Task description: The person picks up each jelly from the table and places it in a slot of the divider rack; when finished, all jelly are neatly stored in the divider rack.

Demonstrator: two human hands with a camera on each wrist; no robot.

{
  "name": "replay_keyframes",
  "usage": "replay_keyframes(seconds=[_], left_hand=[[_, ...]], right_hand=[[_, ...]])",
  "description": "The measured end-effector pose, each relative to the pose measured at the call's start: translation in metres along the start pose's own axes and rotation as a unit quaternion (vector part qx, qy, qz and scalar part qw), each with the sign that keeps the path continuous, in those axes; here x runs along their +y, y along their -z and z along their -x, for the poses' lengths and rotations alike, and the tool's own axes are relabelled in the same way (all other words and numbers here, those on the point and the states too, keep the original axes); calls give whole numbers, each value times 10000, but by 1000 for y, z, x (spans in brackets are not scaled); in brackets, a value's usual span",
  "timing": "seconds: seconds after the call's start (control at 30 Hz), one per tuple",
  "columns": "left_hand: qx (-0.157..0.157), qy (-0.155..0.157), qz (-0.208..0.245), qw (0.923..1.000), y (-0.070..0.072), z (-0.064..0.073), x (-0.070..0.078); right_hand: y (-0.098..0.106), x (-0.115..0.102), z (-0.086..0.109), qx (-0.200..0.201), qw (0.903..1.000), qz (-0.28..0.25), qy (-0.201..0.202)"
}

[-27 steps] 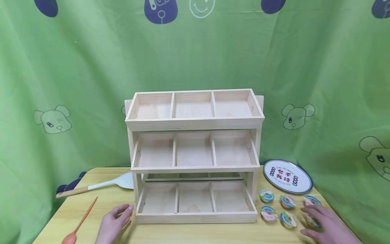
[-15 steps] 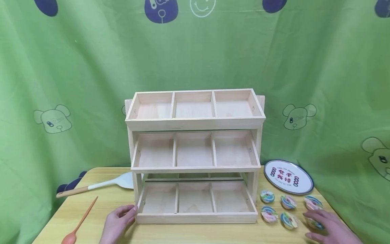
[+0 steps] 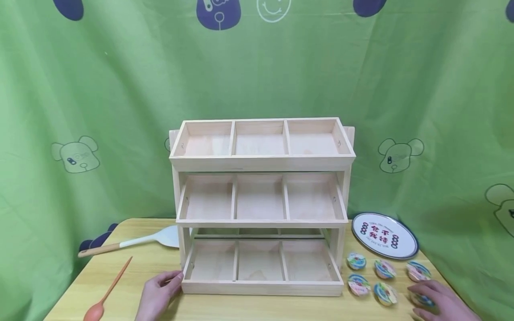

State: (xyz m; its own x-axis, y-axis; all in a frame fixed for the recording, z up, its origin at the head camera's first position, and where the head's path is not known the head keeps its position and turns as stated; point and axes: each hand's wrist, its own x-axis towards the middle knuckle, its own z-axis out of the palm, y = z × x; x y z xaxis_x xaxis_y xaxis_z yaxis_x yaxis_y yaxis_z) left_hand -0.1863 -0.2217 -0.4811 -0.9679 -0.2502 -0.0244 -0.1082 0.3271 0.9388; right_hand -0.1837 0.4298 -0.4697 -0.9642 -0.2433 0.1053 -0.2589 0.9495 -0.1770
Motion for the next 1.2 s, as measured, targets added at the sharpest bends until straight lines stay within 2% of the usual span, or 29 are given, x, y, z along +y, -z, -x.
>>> replay_keyframes(seconds=[0.17, 0.3, 0.77, 1.03, 1.2], left_hand=[[16, -20, -171, 9999, 0, 0, 0], [40, -14, -214, 9998, 0, -1, 0], [59, -14, -121, 9999, -1, -2, -3], [61, -1, -32, 10000, 0, -2, -1], [48, 33, 69, 10000, 0, -1, -1]], right_hand=[[-1, -1, 2, 24, 9991, -88, -409], [0, -1, 1, -10, 9982, -91, -588], [-2, 5, -9, -754, 9891, -103, -1261], [-1, 2, -14, -752, 9849, -278, -1536], [2, 1, -12, -817, 9858, -269, -1439]])
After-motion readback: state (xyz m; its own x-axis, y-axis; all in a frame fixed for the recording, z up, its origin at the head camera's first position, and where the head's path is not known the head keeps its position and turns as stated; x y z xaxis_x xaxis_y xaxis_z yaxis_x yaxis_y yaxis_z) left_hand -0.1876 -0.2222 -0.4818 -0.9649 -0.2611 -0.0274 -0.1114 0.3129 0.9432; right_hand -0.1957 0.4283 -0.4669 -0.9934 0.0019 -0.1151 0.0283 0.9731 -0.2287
